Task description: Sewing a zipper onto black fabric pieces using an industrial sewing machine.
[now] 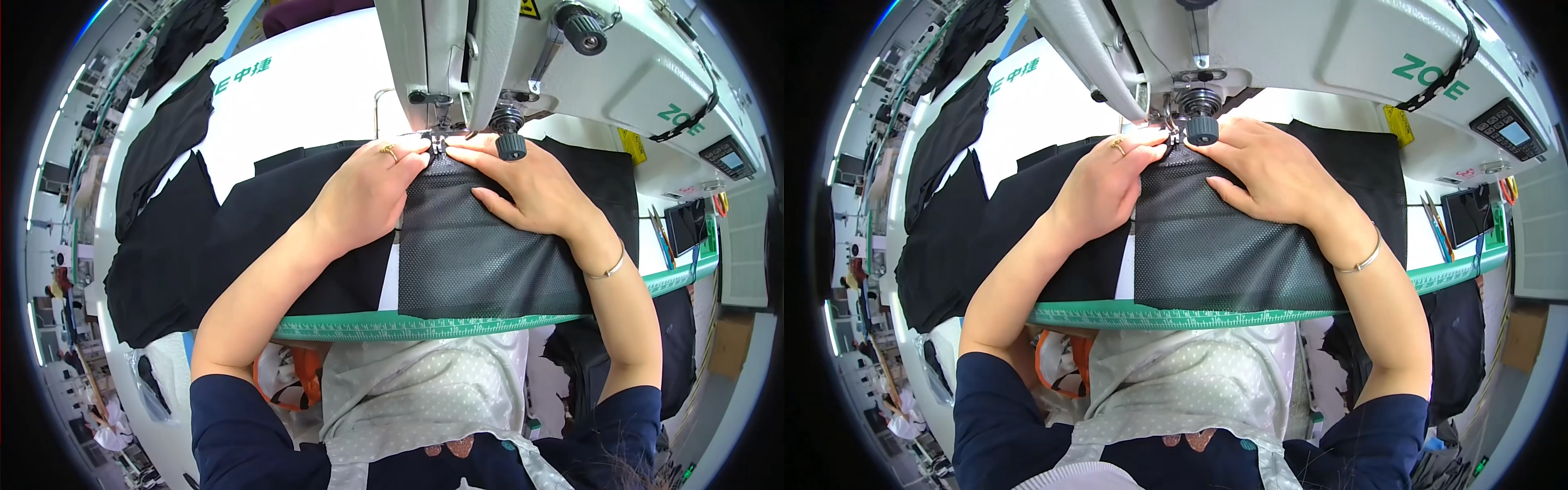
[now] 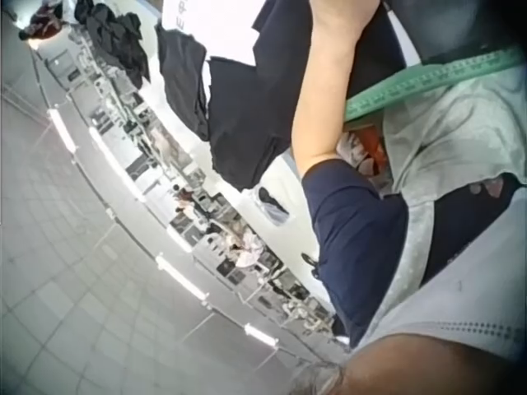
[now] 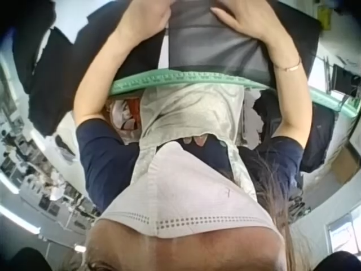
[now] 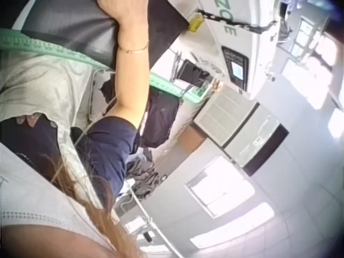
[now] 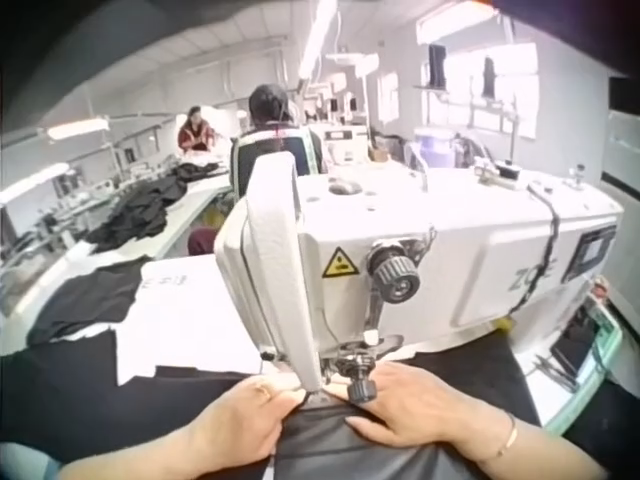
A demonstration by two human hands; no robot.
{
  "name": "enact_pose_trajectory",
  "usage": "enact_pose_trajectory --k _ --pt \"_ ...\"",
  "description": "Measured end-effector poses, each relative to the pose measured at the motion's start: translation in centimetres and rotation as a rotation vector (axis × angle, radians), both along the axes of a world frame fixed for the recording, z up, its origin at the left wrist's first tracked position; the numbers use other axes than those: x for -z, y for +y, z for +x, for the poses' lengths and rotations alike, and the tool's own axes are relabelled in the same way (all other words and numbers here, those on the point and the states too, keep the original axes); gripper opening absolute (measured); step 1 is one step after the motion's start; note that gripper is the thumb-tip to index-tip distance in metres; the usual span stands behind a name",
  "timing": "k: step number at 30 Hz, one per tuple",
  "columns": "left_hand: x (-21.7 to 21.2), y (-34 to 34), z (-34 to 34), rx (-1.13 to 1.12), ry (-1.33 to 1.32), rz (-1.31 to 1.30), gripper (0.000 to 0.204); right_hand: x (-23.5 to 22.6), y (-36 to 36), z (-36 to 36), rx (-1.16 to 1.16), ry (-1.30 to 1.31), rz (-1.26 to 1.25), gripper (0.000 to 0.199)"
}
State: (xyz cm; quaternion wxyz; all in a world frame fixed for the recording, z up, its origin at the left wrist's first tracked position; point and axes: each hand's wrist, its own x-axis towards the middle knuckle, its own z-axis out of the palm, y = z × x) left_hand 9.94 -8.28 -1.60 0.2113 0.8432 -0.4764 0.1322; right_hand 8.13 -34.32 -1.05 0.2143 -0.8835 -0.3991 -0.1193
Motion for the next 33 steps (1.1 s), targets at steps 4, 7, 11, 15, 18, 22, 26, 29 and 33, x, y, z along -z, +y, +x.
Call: enact_pose_trajectory --k 4,7,11,15,18,22,26,29,33 --pt "0.0 0.0 0.0 0.013 -0.023 -0.014 0.034 -0.4 -0.1 -0.1 0.018 0.123 -0.124 0.051" --pt "0.0 0.0 -0.1 0.013 -0.019 -0.020 0.034 -0.5 -0.1 -0.1 0.022 0.139 -0.128 0.050" --pt "0.1 0.1 0.0 0.003 -0.001 -0.012 0.035 -0.4 -0.1 -0.1 0.019 0.136 -0.122 0.050" --pt "0.2 0.1 0.1 0.010 -0.005 -0.011 0.033 -0.3 -0.1 -0.1 0.010 0.117 -0.108 0.050" --pt "0.1 0.1 0.2 0.013 -0.021 -0.028 0.033 -0.4 0.0 -0.1 0.015 0.150 -0.126 0.050" --pt "0.2 0.1 0.3 0.001 -0.026 -0.011 0.034 -0.3 0.0 -0.1 0.007 0.147 -0.138 0.051" --pt "0.6 0.5 0.3 0.019 -0.018 -0.010 0.036 -0.2 -0.2 -0.1 0.014 0.147 -0.133 0.052" --pt "0.1 1.0 1.9 0.099 -0.036 0.022 0.035 -0.2 1.5 -1.3 0.065 -0.004 -0.090 0.044" --pt "-3.0 2.4 6.9 -0.017 0.003 0.739 0.048 0.1 7.4 -5.9 0.436 -0.041 -0.347 0.064"
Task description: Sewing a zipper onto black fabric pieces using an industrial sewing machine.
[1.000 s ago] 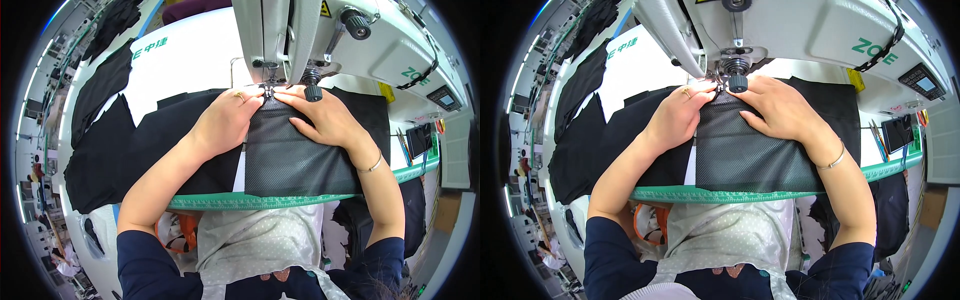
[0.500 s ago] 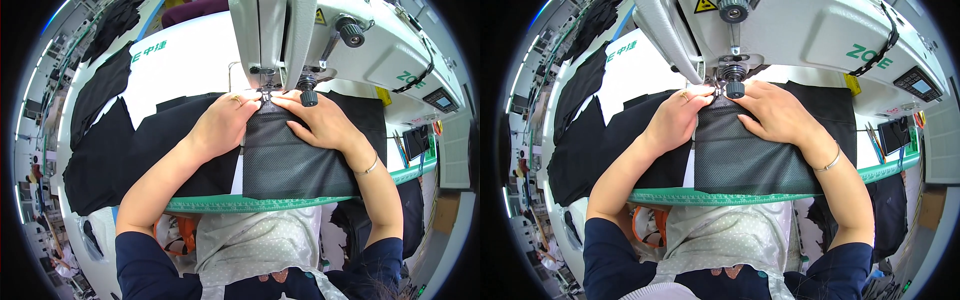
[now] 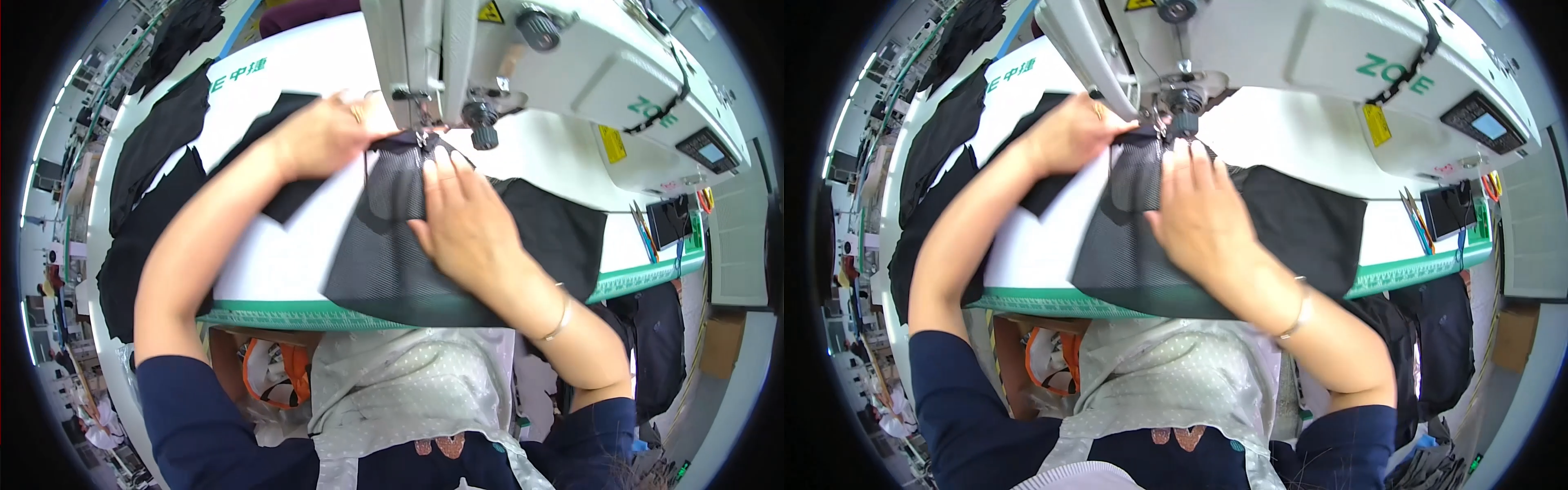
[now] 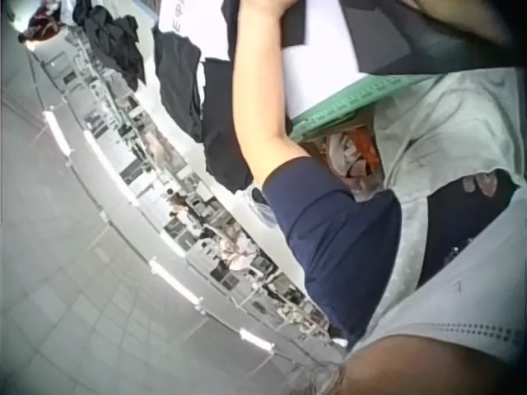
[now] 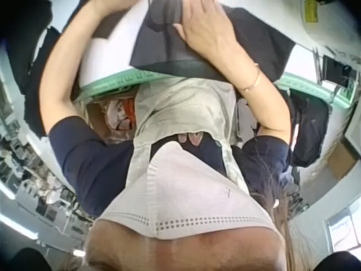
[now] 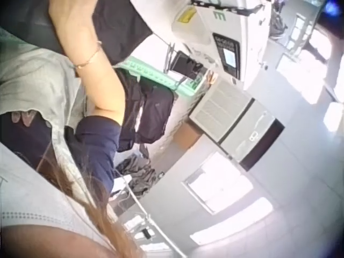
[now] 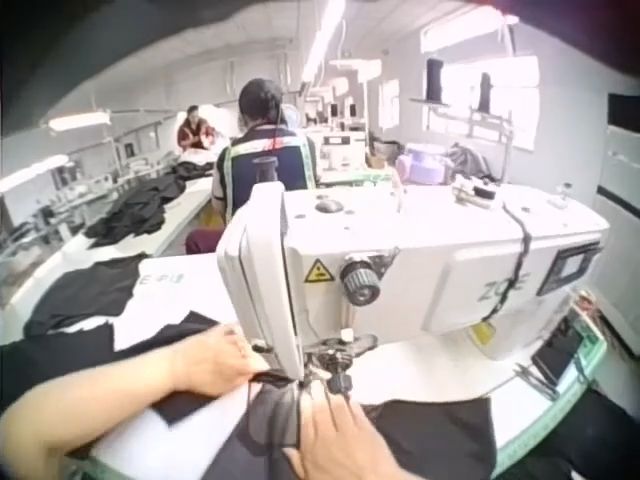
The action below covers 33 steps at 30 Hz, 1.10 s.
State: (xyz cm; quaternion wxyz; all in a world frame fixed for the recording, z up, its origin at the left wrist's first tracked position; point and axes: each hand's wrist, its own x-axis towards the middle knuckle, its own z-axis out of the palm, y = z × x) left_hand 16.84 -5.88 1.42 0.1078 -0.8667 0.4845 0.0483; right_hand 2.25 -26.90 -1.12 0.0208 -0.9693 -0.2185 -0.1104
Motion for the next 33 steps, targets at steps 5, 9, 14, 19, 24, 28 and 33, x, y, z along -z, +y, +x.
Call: enact_pose_trajectory --k 5,9,14,19,24,28,33 --pt "-1.1 -0.9 -1.0 -0.112 -0.493 -0.263 0.036 -1.8 -1.5 -3.1 -0.034 0.092 0.215 0.066" --pt "1.9 -3.1 -6.7 -0.281 -0.210 -0.519 0.036 -3.0 -5.8 -4.1 -0.071 0.185 0.141 0.070" --pt "4.1 -3.5 -4.4 -0.261 -0.149 -0.521 0.032 -1.3 -2.3 -8.0 -0.093 0.229 0.147 0.093" --pt "3.3 -2.2 -0.3 -0.074 0.146 -0.578 0.035 -1.0 2.1 -9.2 0.020 0.202 0.193 0.094" --pt "2.4 -2.7 -1.9 -0.128 -0.065 -0.466 0.038 -2.0 -1.9 -8.8 0.029 0.156 0.333 0.085" --pt "1.9 -2.1 -6.6 -0.123 -0.122 -0.611 0.046 -3.0 -13.3 -7.8 0.451 -0.106 0.065 0.047" --pt "1.9 -2.9 -11.8 -0.085 0.060 -0.575 0.053 -2.8 -21.9 -7.3 0.573 -0.038 -0.344 0.026"
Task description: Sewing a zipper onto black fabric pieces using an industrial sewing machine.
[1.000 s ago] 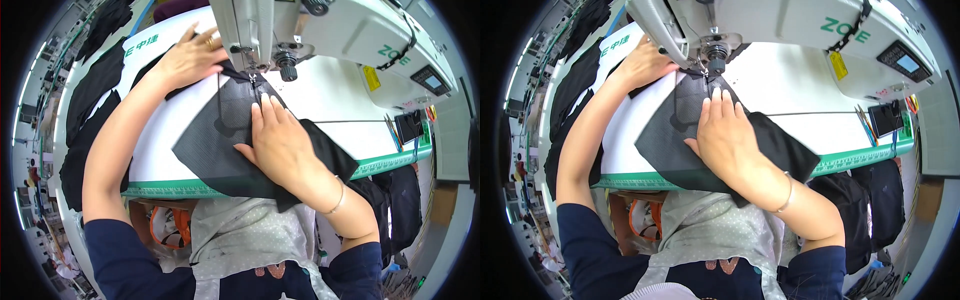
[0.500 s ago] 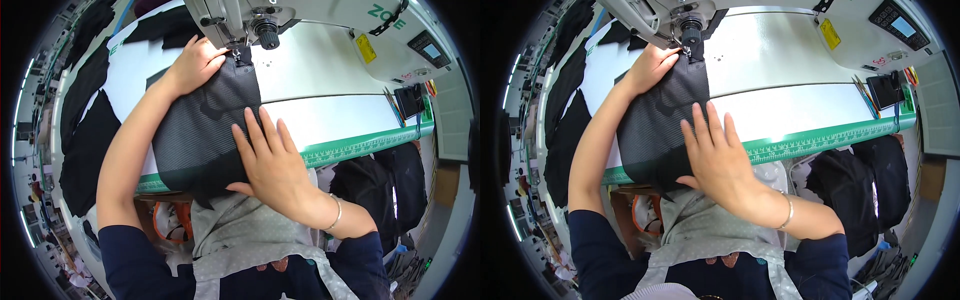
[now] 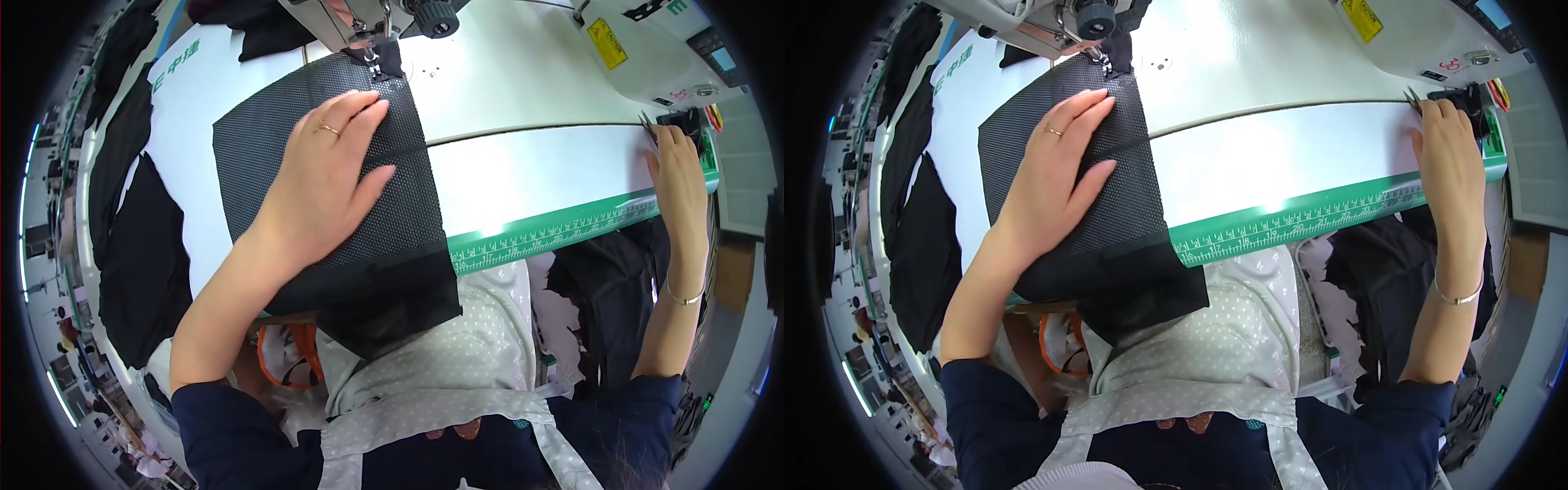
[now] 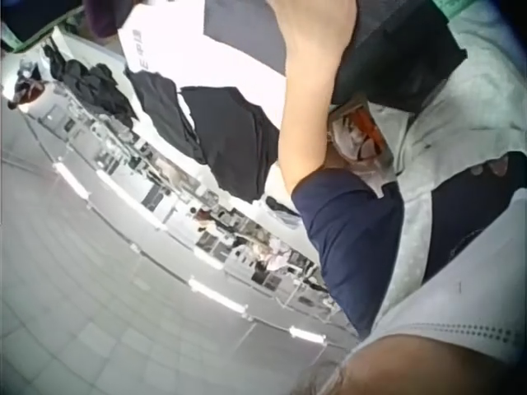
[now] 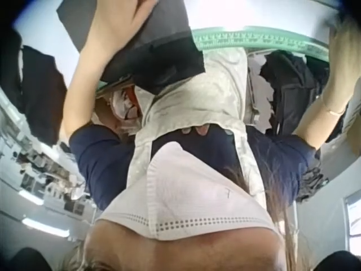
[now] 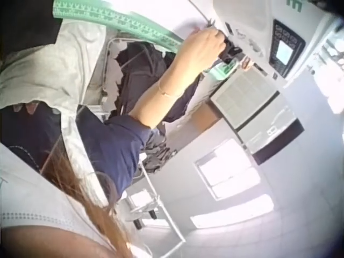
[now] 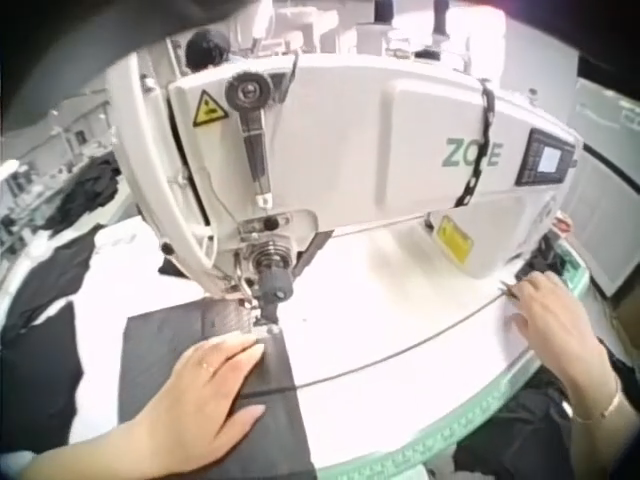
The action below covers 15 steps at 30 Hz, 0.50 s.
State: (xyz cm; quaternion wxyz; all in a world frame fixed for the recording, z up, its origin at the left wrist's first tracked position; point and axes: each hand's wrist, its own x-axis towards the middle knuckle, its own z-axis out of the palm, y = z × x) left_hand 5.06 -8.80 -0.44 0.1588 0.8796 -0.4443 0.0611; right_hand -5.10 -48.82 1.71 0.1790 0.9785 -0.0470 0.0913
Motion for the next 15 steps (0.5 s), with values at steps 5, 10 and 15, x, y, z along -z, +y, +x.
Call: enact_pose_trajectory --k 5,10,15 --pt "0.3 -1.4 -0.4 -0.041 -0.032 0.013 0.053 1.2 -1.2 1.4 0.090 0.044 0.014 0.018" --pt "0.6 -1.1 -0.2 -0.054 -0.062 -0.007 0.056 0.8 1.3 2.1 -0.150 -0.201 0.183 0.019" --pt "-0.2 -1.5 0.1 -0.059 -0.102 0.066 0.063 0.5 8.7 4.0 -0.413 -0.227 0.714 0.030"
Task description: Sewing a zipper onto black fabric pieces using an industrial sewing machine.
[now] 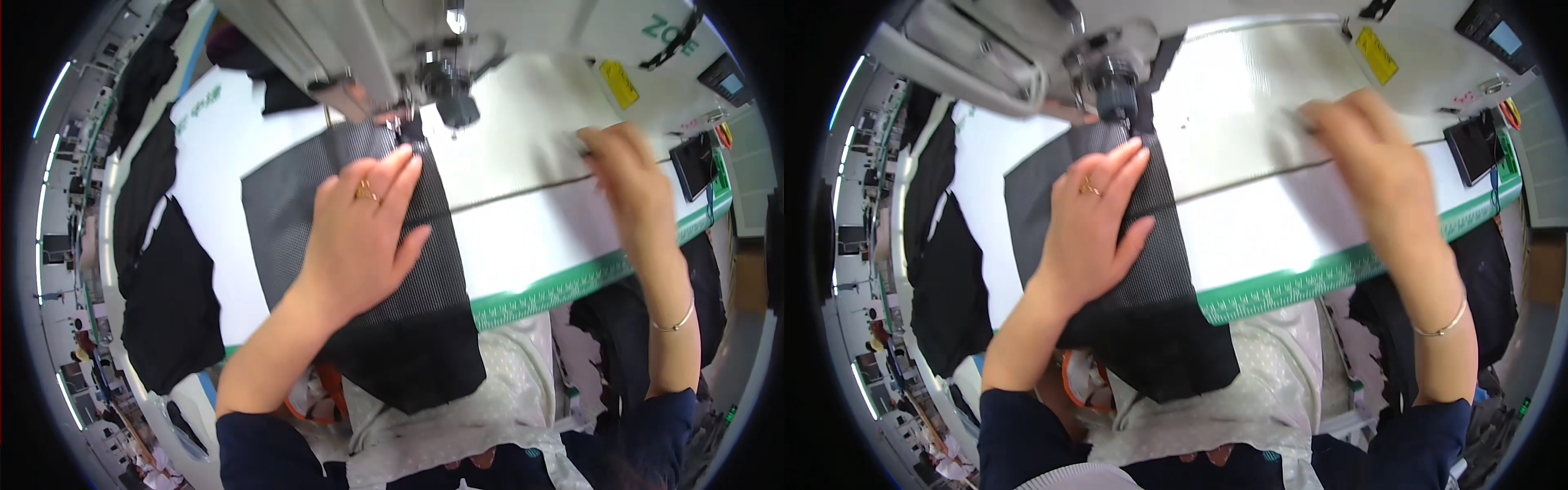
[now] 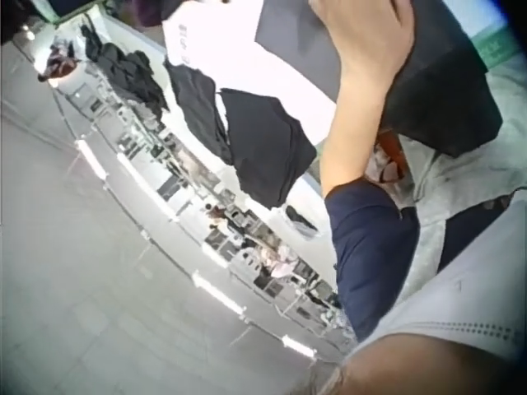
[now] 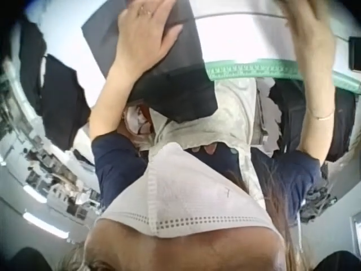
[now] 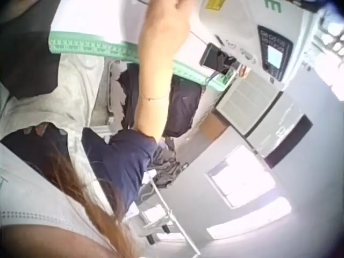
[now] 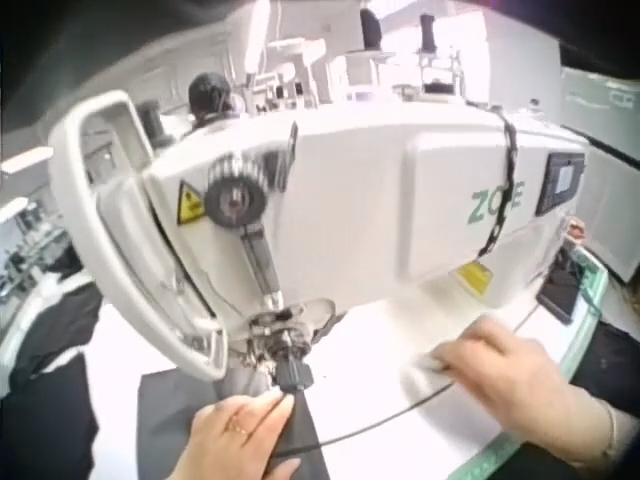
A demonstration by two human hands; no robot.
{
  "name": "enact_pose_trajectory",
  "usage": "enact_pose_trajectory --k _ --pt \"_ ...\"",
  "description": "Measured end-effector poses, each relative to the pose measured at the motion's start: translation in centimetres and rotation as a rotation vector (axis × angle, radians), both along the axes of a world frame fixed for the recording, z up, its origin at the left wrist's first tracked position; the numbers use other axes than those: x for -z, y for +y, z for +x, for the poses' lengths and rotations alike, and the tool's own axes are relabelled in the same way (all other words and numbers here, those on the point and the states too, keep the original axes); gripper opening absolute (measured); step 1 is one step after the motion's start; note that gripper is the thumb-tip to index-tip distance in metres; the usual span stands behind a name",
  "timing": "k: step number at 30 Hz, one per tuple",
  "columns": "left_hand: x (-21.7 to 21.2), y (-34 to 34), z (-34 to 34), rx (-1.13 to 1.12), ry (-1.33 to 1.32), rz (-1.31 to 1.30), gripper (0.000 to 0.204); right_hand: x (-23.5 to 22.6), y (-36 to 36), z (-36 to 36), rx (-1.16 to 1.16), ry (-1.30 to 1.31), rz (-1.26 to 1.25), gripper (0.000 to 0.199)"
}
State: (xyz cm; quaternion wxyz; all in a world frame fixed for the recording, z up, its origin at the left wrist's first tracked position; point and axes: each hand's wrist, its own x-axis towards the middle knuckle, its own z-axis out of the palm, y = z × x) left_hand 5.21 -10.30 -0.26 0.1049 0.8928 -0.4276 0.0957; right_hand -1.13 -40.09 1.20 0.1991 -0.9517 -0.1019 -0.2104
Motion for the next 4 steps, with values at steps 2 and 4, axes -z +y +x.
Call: enact_pose_trajectory --k 2,4 --pt "-0.3 -0.2 0.1 -0.016 0.015 0.025 0.068 0.1 2.1 2.0 -0.093 0.154 -0.049 0.029" --pt "-0.2 -0.2 -0.1 -0.048 0.060 0.067 0.071 0.4 3.5 4.5 -0.160 0.227 -0.213 0.033"
